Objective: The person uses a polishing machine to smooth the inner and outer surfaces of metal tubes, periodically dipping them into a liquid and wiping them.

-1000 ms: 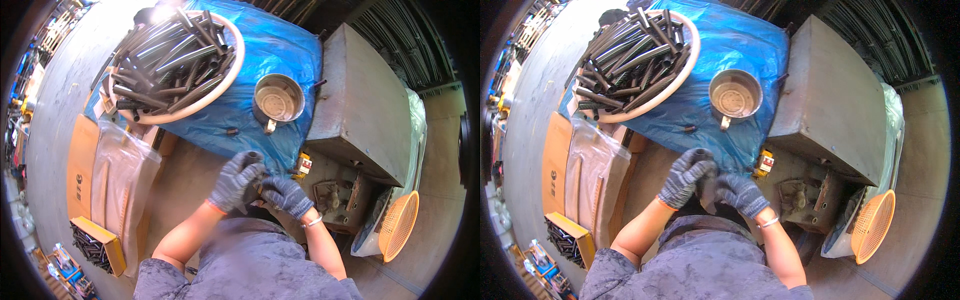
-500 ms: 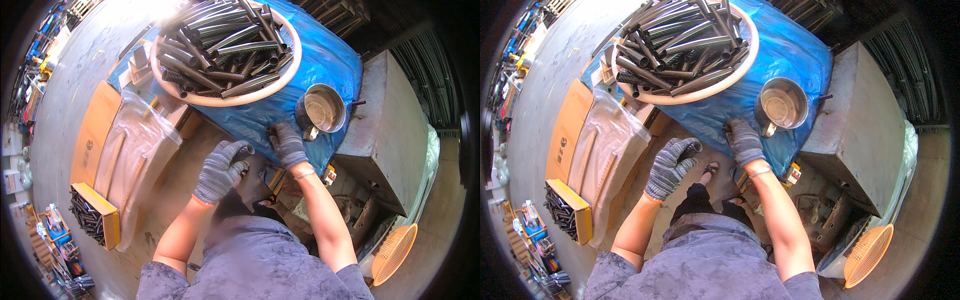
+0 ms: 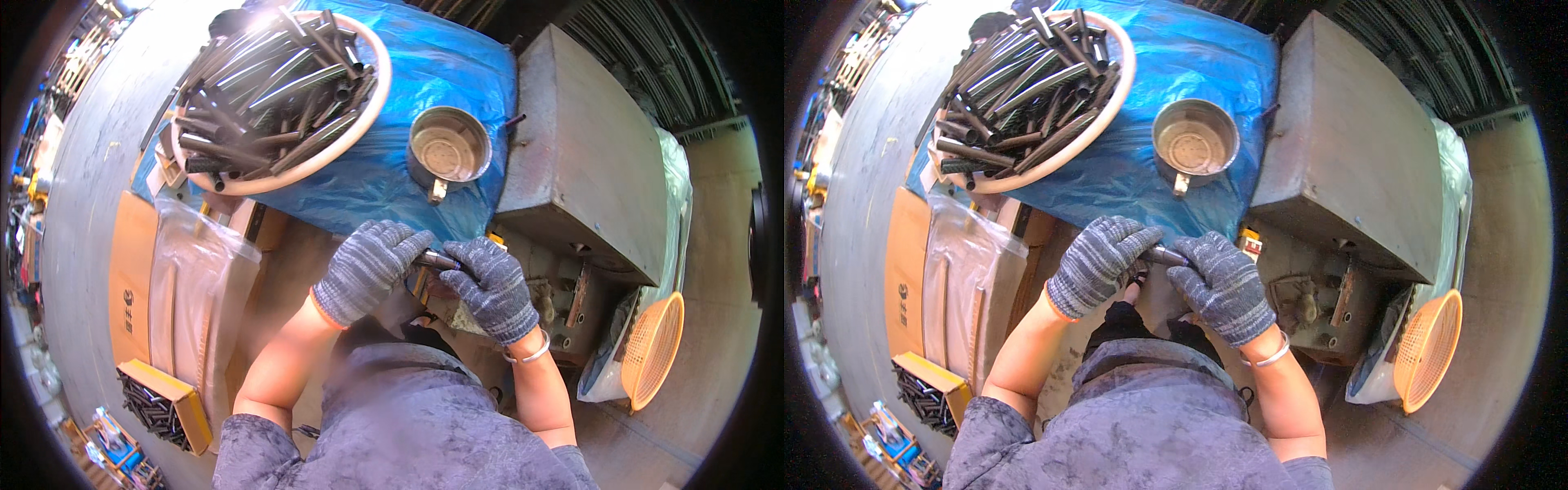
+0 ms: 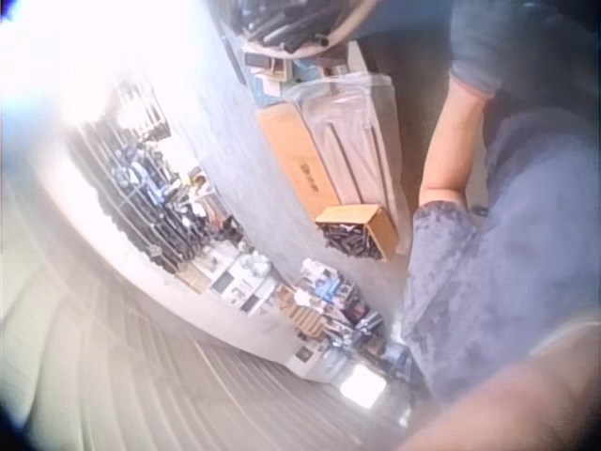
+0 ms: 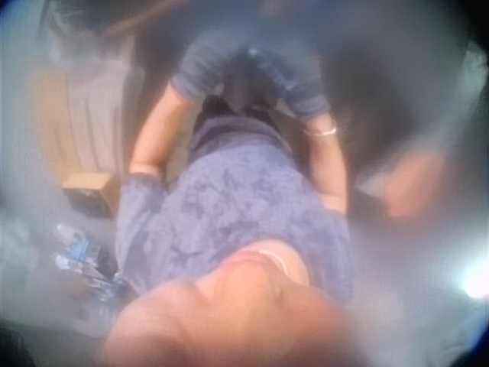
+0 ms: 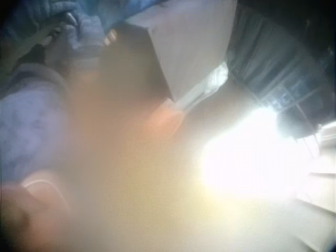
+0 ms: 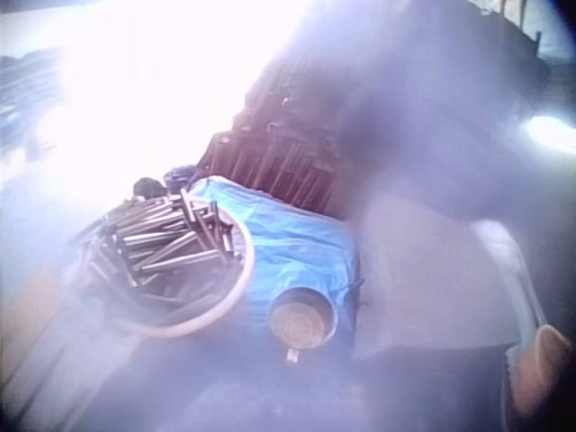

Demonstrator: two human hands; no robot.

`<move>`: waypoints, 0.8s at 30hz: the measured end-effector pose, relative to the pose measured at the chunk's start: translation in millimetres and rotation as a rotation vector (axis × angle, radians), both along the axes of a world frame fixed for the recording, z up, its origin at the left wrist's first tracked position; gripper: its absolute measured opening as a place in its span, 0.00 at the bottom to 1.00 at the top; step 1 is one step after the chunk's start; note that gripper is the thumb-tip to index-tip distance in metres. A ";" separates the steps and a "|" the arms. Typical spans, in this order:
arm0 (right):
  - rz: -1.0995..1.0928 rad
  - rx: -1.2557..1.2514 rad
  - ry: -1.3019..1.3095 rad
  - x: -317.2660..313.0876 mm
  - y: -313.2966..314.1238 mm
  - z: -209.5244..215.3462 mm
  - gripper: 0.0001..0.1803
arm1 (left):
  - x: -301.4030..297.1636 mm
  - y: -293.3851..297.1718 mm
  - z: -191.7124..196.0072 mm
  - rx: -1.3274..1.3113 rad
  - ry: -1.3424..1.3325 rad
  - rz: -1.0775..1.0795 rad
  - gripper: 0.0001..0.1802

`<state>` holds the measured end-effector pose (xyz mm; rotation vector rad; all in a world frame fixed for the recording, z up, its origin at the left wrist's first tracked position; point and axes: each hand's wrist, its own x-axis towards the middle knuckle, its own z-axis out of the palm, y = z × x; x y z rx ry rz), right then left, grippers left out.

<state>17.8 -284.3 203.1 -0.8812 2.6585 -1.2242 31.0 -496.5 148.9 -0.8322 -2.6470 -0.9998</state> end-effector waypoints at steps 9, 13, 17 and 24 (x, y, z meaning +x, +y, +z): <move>-0.262 -0.101 -0.097 22.0 37.2 8.1 0.14 | -18.3 47.0 31.3 -0.031 0.071 -0.235 0.37; -0.430 -0.090 -0.031 31.5 45.1 17.2 0.14 | -13.8 60.4 27.2 0.374 0.183 0.221 0.34; -0.428 -0.194 -0.010 48.5 49.2 3.4 0.16 | -1.8 86.8 22.8 1.450 -0.579 0.397 0.24; -0.445 -0.265 -0.285 76.1 57.4 -28.6 0.19 | -9.5 125.1 -11.2 2.156 -1.323 0.141 0.11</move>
